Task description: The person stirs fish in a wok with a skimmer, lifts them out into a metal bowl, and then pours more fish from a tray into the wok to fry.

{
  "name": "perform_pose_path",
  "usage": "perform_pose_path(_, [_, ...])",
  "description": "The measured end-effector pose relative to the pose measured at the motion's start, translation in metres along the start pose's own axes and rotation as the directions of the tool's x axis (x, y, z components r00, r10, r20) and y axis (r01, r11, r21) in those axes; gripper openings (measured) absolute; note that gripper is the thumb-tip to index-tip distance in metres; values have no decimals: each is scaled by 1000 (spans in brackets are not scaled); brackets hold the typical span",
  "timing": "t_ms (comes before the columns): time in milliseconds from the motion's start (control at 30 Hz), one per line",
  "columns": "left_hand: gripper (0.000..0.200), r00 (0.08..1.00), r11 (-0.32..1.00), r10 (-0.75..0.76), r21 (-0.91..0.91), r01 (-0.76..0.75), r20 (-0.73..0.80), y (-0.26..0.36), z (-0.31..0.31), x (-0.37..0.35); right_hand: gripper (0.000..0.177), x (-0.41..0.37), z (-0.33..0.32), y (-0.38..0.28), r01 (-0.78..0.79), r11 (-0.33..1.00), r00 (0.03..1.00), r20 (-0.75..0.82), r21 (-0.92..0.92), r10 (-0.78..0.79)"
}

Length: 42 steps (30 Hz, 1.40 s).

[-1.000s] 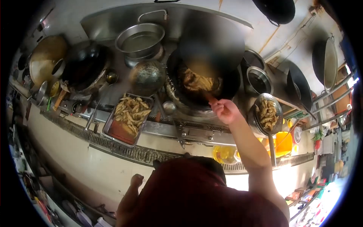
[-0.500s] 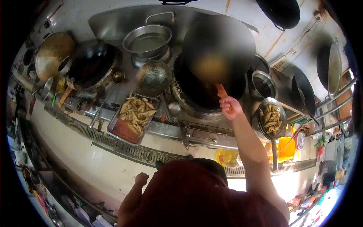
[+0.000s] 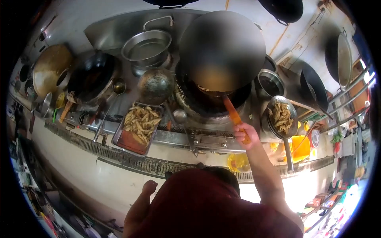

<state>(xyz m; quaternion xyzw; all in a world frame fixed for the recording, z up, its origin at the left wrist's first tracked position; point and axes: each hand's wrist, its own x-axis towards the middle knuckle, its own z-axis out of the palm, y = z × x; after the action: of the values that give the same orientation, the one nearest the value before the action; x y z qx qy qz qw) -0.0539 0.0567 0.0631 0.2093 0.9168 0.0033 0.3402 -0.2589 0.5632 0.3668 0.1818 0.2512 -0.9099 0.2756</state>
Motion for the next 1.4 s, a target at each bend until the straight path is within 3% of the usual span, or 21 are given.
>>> perform_pose_path(67, [17, 999, 999, 48, 19, -48, -3, -1, -6, 4, 41, -10, 5, 5, 19, 1000, 999, -26, -11, -19])
perform_pose_path(133, [18, 971, 991, 30, -116, -59, -237, -9, 14, 13, 38, -19, 8, 11, 108, 985, 994, 34, -137, -104])
perform_pose_path(267, [18, 981, 995, 59, -68, -72, -183, -19, 22, 18, 34, -24, -4, 24, 118, 988, 993, -11, -95, -120])
perform_pose_path(367, [18, 972, 989, 45, -127, -76, -232, -24, 18, 19, 30, -31, -9, 28, 48, 998, 999, 14, 26, -49])
perform_pose_path(433, [17, 991, 987, 72, 132, -87, 112, -17, -10, 17, 30, -32, -12, 29, -8, 986, 1000, 18, 168, 5])
perform_pose_path(567, [15, 990, 990, 104, 85, -112, 90, -17, -30, 19, 30, -54, -10, 33, 64, 992, 997, 39, 108, -69])
perform_pose_path(633, [14, 989, 995, -45, -81, 57, 143, -8, -51, 19, 27, -73, -18, 32, 159, 976, 987, -47, 149, -154])
perform_pose_path(667, [14, 989, 997, -14, -67, 24, 146, -4, -58, 22, 27, -85, -20, 30, 191, 969, 981, -68, 155, -182])
perform_pose_path(733, [14, 992, 982, -110, -147, 119, 68, -3, -60, 28, 23, -112, -11, 24, 328, 943, 933, -175, 61, -314])
perform_pose_path(767, [14, 994, 984, -40, -166, 56, 99, -12, -55, 36, 23, -125, -2, 21, 415, 908, 871, -264, -54, -414])
perform_pose_path(800, [14, 994, 986, -26, -159, 42, 102, -11, -63, 40, 23, -137, -2, 20, 426, 903, 863, -274, -52, -423])
perform_pose_path(867, [14, 985, 992, 82, -111, -66, 153, -5, -89, 40, 25, -163, -8, 15, 525, 829, 708, -442, -193, -551])
perform_pose_path(933, [13, 983, 992, 118, -52, -112, 137, -7, -84, 50, 19, -176, -6, 13, 527, 732, 492, -547, -432, -677])
perform_pose_path(1000, [13, 980, 987, 157, 8, -159, 124, -6, -86, 54, 33, -190, -10, 13, 501, 669, 344, -582, -549, -736])
perform_pose_path(1067, [12, 986, 967, 164, -203, -155, 29, -5, -94, 54, 37, -204, -19, 10, 364, 667, 249, -623, -649, -742])
perform_pose_path(1300, [13, 978, 983, 176, -70, -169, 112, -13, -78, 79, 38, -217, -48, 2, 443, 683, 220, -668, -580, -710])
perform_pose_path(1400, [13, 982, 987, 155, 14, -157, 107, -14, -72, 86, 39, -216, -49, -4, 351, 709, 208, -688, -612, -696])
